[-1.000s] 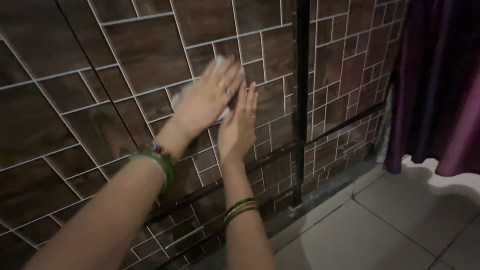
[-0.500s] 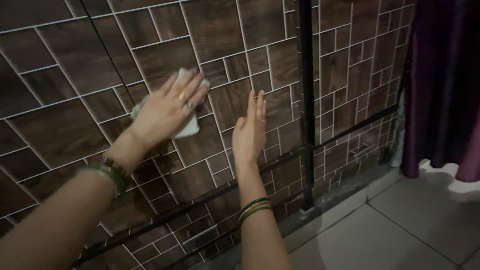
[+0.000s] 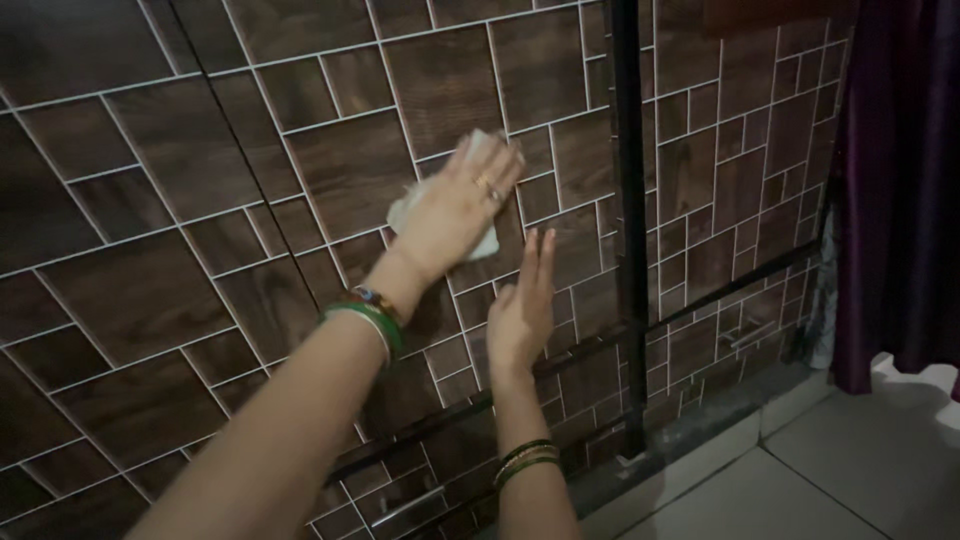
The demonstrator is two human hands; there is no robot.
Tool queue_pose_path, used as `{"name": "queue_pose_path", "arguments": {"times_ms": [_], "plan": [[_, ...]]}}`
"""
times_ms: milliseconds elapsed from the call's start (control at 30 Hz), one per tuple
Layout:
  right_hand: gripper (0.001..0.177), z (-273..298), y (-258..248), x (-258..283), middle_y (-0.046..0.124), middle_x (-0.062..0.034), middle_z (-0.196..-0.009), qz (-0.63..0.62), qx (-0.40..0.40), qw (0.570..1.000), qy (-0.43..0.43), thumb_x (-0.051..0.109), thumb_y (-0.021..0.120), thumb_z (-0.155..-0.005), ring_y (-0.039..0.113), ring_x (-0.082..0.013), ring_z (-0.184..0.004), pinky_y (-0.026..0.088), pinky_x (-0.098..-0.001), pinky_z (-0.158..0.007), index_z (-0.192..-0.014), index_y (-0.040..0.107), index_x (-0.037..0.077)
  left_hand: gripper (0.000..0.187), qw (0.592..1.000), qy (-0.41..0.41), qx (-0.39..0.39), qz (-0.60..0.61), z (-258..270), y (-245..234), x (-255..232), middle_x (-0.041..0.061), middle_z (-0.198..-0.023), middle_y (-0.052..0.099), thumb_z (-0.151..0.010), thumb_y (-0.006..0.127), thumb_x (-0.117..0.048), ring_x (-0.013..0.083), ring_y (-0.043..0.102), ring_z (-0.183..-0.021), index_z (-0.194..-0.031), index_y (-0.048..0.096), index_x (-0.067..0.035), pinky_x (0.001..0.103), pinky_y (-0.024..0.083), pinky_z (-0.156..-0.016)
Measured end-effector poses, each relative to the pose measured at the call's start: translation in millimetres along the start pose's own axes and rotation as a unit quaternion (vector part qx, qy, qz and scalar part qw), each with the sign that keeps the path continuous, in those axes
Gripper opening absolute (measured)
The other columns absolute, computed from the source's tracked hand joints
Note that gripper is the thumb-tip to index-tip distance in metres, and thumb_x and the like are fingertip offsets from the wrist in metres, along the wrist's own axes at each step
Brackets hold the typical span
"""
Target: The person wipes the surface of tiled closet doors using a white cloth, moving it across various sections of the wood-patterned tiles.
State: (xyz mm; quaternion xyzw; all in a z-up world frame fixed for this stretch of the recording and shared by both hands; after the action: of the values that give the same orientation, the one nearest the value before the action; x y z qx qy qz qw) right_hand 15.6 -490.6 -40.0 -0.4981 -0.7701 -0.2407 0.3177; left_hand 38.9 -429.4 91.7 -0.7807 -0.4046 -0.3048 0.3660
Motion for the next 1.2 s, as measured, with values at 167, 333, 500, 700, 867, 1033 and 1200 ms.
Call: {"name": "queue_pose_path", "arguments": {"times_ms": [167,333,500,700,867,1033,1200], "plan": [[0.071,-1,-3,1,0.034,-0.0057,-0.168,-0.005,-0.024,0.999,-0.032,-0.006,0.05,-0.086,0.053,-0.0326,-0.141,0.054,-0.04,-0.101,-0.154,0.045,0.018,0.063,0.998,0.032,0.041,-0.024,39,0,-35,0.016,-0.159,0.043,-0.093,0.053,-0.014,0.0314,0.036,-0.15,-0.153,0.043,0.002,0.046,0.028,-0.125],[0.071,-2,0,2,0.029,-0.0077,-0.169,-0.022,-0.001,0.999,-0.035,-0.001,0.053,-0.09,0.043,-0.0342,-0.147,0.048,-0.0417,-0.108,-0.157,0.039,0.015,0.067,0.995,0.029,0.092,-0.04,97,-19,-44,0.013,-0.16,0.041,-0.091,0.05,-0.015,0.0276,0.033,-0.151,-0.155,0.038,0.0,0.042,0.025,-0.125],[0.076,-2,-4,13,0.02,-0.0091,-0.169,0.007,0.018,1.0,-0.016,0.002,0.057,-0.087,0.037,-0.0368,-0.147,0.042,-0.0448,-0.113,-0.159,0.032,0.011,0.07,0.981,0.041,0.165,-0.096,123,-40,-36,0.016,-0.158,0.04,-0.087,0.049,-0.017,0.0292,0.034,-0.148,-0.153,0.033,0.001,0.043,0.029,-0.12],[0.074,-5,-5,11,0.022,-0.006,-0.169,0.001,0.056,0.998,0.032,0.002,0.057,-0.087,0.039,-0.0348,-0.147,0.045,-0.0434,-0.111,-0.156,0.035,0.013,0.066,0.987,-0.094,0.042,-0.124,72,-52,19,0.015,-0.164,0.041,-0.095,0.05,-0.011,0.0311,0.037,-0.153,-0.16,0.037,-0.001,0.045,0.034,-0.124],[0.074,-3,-2,7,0.029,-0.0106,-0.167,0.016,0.012,0.999,-0.025,0.0,0.059,-0.085,0.039,-0.0366,-0.148,0.043,-0.0441,-0.114,-0.155,0.038,0.01,0.065,0.991,-0.073,-0.032,-0.103,16,-27,44,0.019,-0.165,0.04,-0.096,0.051,-0.009,0.0382,0.034,-0.154,-0.159,0.041,0.002,0.05,0.03,-0.127],[0.074,-4,-2,-4,0.041,-0.0135,-0.163,0.001,-0.034,0.996,-0.082,-0.005,0.059,-0.081,0.041,-0.0357,-0.148,0.043,-0.04,-0.114,-0.152,0.045,0.01,0.066,0.996,-0.058,-0.061,-0.032,-24,13,27,0.023,-0.163,0.039,-0.093,0.053,-0.006,0.0398,0.03,-0.154,-0.156,0.04,0.008,0.053,0.024,-0.128],[0.068,-25,-26,-24,0.052,-0.0177,-0.153,-0.035,-0.114,0.989,-0.086,-0.007,0.053,-0.082,0.049,-0.0371,-0.145,0.041,-0.0457,-0.12,-0.149,0.047,0.005,0.058,0.998,-0.051,0.035,0.0,-24,44,-25,0.019,-0.158,0.044,-0.095,0.054,-0.008,0.0377,0.034,-0.152,-0.151,0.044,0.005,0.047,0.029,-0.128]]}}
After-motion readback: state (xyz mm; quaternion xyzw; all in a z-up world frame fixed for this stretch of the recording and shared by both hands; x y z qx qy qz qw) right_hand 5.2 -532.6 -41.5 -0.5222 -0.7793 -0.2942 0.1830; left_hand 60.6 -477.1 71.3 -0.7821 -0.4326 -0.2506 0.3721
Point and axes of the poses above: each hand's wrist, its own z-axis away from the middle knuckle, its own y-axis out of the palm, x = y × z, the point moved 7 cm from there along -z, towards the middle knuckle
